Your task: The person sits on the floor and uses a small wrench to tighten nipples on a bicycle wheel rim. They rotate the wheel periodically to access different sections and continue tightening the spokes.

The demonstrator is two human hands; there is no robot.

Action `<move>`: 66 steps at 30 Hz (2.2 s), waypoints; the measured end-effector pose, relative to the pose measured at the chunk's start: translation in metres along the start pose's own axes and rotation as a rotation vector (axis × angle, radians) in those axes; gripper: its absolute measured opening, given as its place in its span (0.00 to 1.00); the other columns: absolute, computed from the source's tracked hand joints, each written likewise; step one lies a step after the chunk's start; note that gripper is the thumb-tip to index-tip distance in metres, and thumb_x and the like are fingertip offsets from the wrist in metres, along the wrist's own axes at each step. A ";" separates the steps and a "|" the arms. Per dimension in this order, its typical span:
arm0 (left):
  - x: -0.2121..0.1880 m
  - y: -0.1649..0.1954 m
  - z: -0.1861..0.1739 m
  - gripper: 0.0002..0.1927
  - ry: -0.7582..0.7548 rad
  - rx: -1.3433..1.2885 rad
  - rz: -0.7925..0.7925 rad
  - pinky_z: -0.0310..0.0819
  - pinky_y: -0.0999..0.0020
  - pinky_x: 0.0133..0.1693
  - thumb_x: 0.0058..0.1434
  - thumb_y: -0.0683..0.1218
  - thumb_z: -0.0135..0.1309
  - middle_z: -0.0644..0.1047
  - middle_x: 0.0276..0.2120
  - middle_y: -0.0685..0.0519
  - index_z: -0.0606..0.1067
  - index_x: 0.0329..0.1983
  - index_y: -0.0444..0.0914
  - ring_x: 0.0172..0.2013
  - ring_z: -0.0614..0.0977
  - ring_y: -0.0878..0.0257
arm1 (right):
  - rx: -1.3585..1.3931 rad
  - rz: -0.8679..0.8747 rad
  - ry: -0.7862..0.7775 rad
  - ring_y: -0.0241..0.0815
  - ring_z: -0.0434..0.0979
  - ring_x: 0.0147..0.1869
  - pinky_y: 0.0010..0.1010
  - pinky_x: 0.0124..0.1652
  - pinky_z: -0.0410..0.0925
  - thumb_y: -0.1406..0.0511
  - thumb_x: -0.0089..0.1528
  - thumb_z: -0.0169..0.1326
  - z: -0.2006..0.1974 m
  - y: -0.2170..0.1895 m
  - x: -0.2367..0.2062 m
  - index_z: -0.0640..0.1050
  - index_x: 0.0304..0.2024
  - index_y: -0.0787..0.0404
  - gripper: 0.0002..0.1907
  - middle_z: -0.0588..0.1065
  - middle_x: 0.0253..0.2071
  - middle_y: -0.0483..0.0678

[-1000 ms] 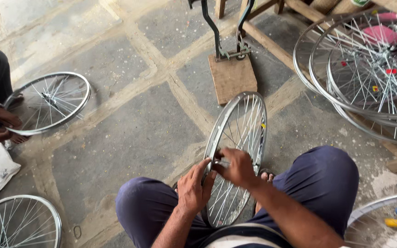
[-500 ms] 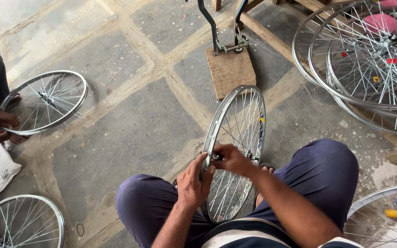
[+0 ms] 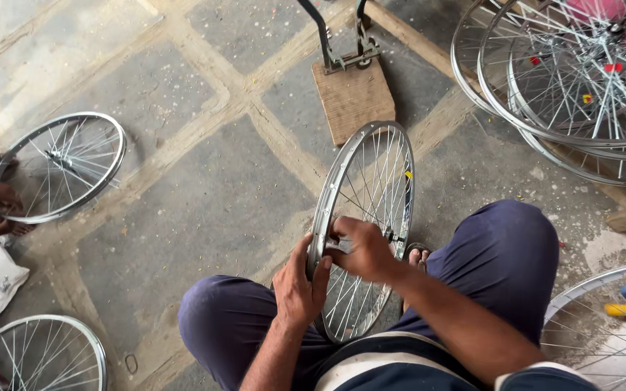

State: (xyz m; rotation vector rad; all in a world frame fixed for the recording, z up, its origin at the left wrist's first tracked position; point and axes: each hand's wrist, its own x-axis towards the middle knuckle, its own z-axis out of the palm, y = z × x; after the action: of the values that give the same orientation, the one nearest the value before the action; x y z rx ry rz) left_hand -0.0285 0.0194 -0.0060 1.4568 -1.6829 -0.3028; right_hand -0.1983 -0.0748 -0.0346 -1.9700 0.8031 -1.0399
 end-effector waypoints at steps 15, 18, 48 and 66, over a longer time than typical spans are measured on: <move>-0.017 -0.002 -0.005 0.35 -0.079 -0.007 -0.036 0.75 0.57 0.30 0.70 0.57 0.56 0.79 0.26 0.47 0.63 0.72 0.32 0.26 0.82 0.52 | -0.168 0.019 -0.132 0.43 0.84 0.40 0.33 0.39 0.76 0.65 0.59 0.68 -0.015 -0.008 -0.015 0.78 0.43 0.64 0.15 0.82 0.39 0.52; -0.015 -0.001 -0.005 0.35 -0.074 -0.030 -0.030 0.76 0.58 0.31 0.72 0.57 0.54 0.79 0.27 0.46 0.62 0.73 0.33 0.28 0.83 0.52 | -0.422 -0.264 0.180 0.54 0.81 0.38 0.42 0.40 0.73 0.67 0.58 0.68 -0.001 -0.026 -0.013 0.77 0.40 0.66 0.14 0.79 0.35 0.56; -0.019 -0.003 0.001 0.34 -0.036 -0.023 0.004 0.76 0.60 0.30 0.72 0.55 0.55 0.80 0.31 0.46 0.61 0.73 0.31 0.27 0.83 0.55 | -0.426 -0.247 0.243 0.44 0.76 0.25 0.38 0.27 0.69 0.65 0.53 0.68 0.023 -0.004 -0.012 0.69 0.25 0.62 0.17 0.73 0.24 0.48; 0.151 -0.023 0.028 0.31 -0.324 -0.009 -0.149 0.77 0.57 0.49 0.64 0.56 0.59 0.77 0.55 0.42 0.68 0.67 0.42 0.51 0.81 0.49 | 0.222 0.065 -0.022 0.45 0.86 0.45 0.35 0.44 0.77 0.65 0.67 0.58 0.014 -0.009 -0.009 0.78 0.48 0.65 0.11 0.83 0.43 0.54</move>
State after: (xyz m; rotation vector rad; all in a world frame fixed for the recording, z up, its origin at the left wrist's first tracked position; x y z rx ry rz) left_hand -0.0244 -0.1315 0.0289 1.5940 -1.8231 -0.6573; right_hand -0.1885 -0.0582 -0.0359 -1.7536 0.7025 -1.0212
